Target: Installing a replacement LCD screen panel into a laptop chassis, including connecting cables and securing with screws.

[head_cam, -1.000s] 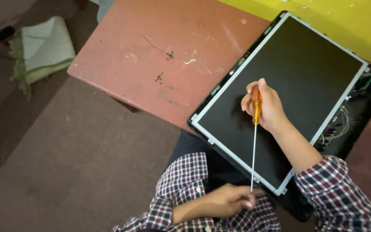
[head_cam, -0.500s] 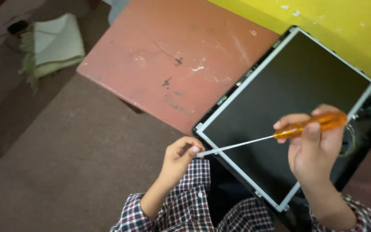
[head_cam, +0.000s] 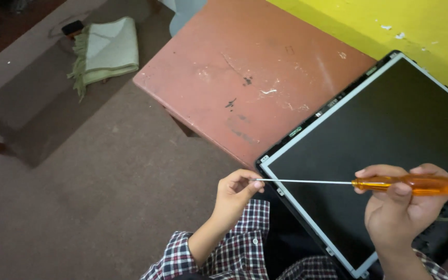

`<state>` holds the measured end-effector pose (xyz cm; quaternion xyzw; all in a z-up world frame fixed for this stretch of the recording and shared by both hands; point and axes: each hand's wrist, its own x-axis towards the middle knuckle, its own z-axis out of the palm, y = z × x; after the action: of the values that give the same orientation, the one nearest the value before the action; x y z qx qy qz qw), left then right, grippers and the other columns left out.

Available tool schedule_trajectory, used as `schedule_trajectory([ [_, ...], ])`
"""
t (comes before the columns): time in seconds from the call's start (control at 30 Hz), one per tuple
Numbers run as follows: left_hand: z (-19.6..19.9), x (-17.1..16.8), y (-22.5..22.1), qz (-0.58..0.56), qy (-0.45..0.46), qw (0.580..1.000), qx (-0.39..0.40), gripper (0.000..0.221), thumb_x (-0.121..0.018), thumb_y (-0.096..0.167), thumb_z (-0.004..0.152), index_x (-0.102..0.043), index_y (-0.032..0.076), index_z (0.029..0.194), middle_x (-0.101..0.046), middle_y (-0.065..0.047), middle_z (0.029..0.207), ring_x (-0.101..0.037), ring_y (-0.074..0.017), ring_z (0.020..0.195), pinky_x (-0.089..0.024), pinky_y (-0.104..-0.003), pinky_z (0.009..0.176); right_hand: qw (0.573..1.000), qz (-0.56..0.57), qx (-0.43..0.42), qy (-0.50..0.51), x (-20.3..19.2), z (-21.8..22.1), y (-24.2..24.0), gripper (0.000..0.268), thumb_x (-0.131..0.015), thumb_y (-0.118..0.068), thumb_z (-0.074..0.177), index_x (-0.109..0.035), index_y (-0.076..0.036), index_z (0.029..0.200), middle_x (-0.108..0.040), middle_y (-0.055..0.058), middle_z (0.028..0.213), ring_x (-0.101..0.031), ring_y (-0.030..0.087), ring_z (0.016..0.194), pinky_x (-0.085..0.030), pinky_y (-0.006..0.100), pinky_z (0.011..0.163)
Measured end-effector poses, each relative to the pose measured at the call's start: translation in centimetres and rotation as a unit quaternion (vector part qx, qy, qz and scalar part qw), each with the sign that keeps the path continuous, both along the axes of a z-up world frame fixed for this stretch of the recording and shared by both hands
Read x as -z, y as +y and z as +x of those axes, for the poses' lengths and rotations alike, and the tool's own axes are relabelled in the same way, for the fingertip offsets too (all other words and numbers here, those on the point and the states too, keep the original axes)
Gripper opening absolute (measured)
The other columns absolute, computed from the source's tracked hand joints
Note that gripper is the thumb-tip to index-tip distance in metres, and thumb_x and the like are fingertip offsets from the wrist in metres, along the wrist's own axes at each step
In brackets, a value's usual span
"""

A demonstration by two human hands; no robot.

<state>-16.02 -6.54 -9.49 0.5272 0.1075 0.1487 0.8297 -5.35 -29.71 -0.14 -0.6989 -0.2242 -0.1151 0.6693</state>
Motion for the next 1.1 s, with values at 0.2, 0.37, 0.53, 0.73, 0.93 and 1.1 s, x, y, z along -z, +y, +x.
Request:
schedule_trajectory([
  [0.2, 1.0, 1.8, -0.7, -0.011, 0.004, 0.998, -0.061, 0.011, -0.076, 0.013, 0.090, -0.073, 0.004, 0.095, -0.074, -0.009, 0.082, -0.069, -0.0147, 0.071, -0.057, -0.028, 0.074, 0.998, 0.047, 0.036, -0.007, 0.0, 0.3, -0.6, 0.038, -0.051, -0.043, 0.109, -0.026, -0.019, 0.123, -0.059, 0.030, 0.087, -0.053, 0.030, 0.052, -0.051, 0.035, 0.056],
  [0.37, 1.5, 0.2, -1.1, -0.020, -0.010, 0.999, -0.031, 0.011, -0.072, 0.016, 0.096, -0.073, 0.006, 0.098, -0.071, -0.007, 0.082, -0.067, -0.0164, 0.076, -0.058, -0.034, 0.078, 0.998, 0.021, 0.050, -0.025, -0.5, 0.5, -1.1, 0.039, -0.048, -0.046, 0.110, -0.026, -0.017, 0.123, -0.061, 0.027, 0.084, -0.052, 0.029, 0.048, -0.049, 0.034, 0.052],
  [0.53, 1.9, -0.3, -1.6, -0.016, -0.013, 0.999, -0.034, 0.011, -0.072, 0.017, 0.096, -0.073, 0.006, 0.098, -0.071, -0.008, 0.085, -0.067, -0.0166, 0.076, -0.060, -0.033, 0.077, 0.999, 0.032, 0.044, 0.002, -0.1, 0.6, -1.7, 0.036, -0.050, -0.044, 0.110, -0.029, -0.019, 0.124, -0.062, 0.025, 0.087, -0.056, 0.027, 0.054, -0.051, 0.033, 0.056],
  [0.73, 2.0, -0.8, -1.4, 0.030, -0.007, 0.998, -0.057, 0.006, -0.073, 0.012, 0.093, -0.074, 0.006, 0.097, -0.074, -0.008, 0.088, -0.069, -0.0168, 0.078, -0.061, -0.030, 0.078, 0.999, 0.013, 0.048, -0.011, 0.1, 0.7, -1.8, 0.038, -0.049, -0.046, 0.109, -0.028, -0.019, 0.125, -0.062, 0.027, 0.086, -0.056, 0.029, 0.053, -0.052, 0.034, 0.054],
  [0.93, 1.5, -0.5, -1.0, 0.205, -0.073, 0.971, -0.098, 0.005, -0.071, 0.008, 0.095, -0.072, 0.004, 0.093, -0.072, -0.010, 0.089, -0.069, -0.0184, 0.081, -0.061, -0.028, 0.075, 0.999, 0.012, 0.012, 0.037, -0.8, -0.4, -1.3, 0.026, -0.050, -0.031, 0.109, -0.029, -0.019, 0.121, -0.065, 0.028, 0.093, -0.058, 0.028, 0.057, -0.053, 0.032, 0.057],
  [1.1, 1.0, 0.2, -0.7, 0.300, -0.077, 0.946, -0.092, 0.011, -0.068, 0.014, 0.097, -0.069, 0.006, 0.089, -0.073, -0.008, 0.086, -0.072, -0.0199, 0.081, -0.062, -0.031, 0.075, 0.991, 0.041, -0.008, 0.126, -0.6, -0.1, -1.1, 0.043, -0.060, -0.042, 0.103, -0.032, -0.015, 0.122, -0.066, 0.026, 0.097, -0.059, 0.025, 0.060, -0.052, 0.028, 0.061],
])
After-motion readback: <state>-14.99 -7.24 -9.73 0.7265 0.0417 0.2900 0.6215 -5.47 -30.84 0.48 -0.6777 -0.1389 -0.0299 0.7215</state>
